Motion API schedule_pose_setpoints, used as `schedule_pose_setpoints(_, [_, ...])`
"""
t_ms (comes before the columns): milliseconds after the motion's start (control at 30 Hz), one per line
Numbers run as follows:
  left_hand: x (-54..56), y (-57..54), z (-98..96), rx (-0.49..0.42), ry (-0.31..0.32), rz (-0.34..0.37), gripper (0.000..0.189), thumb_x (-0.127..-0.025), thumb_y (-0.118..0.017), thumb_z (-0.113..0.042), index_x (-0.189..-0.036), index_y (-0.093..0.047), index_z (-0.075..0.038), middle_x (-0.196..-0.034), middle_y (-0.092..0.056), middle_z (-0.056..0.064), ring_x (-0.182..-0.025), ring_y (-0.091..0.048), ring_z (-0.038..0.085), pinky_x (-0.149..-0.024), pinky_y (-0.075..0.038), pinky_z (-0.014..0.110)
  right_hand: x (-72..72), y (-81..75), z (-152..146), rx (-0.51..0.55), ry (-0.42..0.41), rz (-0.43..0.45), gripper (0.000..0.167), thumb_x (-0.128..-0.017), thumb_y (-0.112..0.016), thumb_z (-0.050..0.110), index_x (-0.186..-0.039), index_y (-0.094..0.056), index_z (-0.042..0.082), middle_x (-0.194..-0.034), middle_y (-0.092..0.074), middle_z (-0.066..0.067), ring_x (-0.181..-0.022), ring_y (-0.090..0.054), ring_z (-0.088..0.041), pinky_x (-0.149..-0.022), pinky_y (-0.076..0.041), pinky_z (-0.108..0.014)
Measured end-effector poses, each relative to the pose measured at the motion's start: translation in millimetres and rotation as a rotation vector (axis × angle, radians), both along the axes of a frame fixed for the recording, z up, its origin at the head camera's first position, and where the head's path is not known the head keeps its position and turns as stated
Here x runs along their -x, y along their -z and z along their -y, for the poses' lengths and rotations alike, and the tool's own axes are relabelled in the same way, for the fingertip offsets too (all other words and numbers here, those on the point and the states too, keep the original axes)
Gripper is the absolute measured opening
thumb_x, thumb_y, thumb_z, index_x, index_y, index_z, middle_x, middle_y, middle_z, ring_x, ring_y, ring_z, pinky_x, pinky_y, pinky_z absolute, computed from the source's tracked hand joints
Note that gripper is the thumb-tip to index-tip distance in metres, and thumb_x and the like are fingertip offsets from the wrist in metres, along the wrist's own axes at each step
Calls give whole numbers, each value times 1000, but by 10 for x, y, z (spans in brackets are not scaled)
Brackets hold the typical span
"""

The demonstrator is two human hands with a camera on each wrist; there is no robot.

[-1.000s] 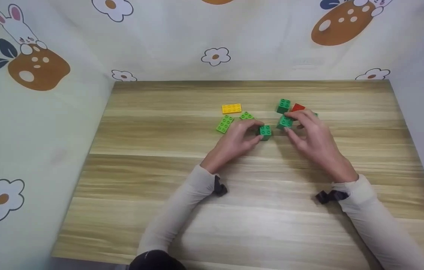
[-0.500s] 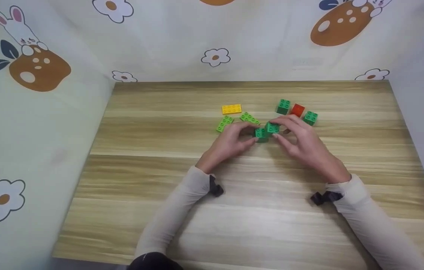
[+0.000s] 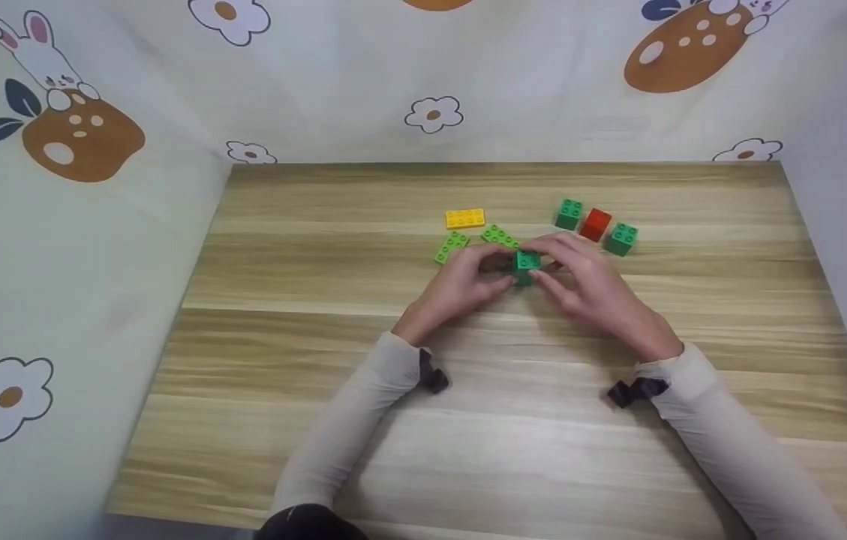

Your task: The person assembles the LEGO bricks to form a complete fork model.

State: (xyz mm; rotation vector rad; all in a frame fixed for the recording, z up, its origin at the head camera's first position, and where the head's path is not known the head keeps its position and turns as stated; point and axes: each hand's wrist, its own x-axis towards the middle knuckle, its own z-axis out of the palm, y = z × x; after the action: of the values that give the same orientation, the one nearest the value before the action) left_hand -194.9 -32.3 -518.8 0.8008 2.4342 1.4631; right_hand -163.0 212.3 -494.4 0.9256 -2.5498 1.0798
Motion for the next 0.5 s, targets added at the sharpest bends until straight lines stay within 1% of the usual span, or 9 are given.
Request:
schedule_pose_setpoints(300, [13, 24, 0, -27, 10, 32, 40, -99, -80, -12, -136, -71, -4, -134, -76, 13, -125, -74, 27, -108, -60, 32, 24, 46, -14, 7, 15, 19, 44, -101, -78, 10, -143, -70, 19, -137, -70, -1, -120, -69, -19, -94, -64, -41])
schedule_pose_setpoints(500, [16, 28, 3, 5, 12, 22, 39, -100, -79, -15, -137, -72, -5, -136, -76, 11, -124, -74, 21, -108, -59, 29, 23, 76, -3, 15, 25, 39, 43, -102, -77, 13, -143, -68, 20, -137, -70, -1, -118, -69, -17, -95, -64, -40])
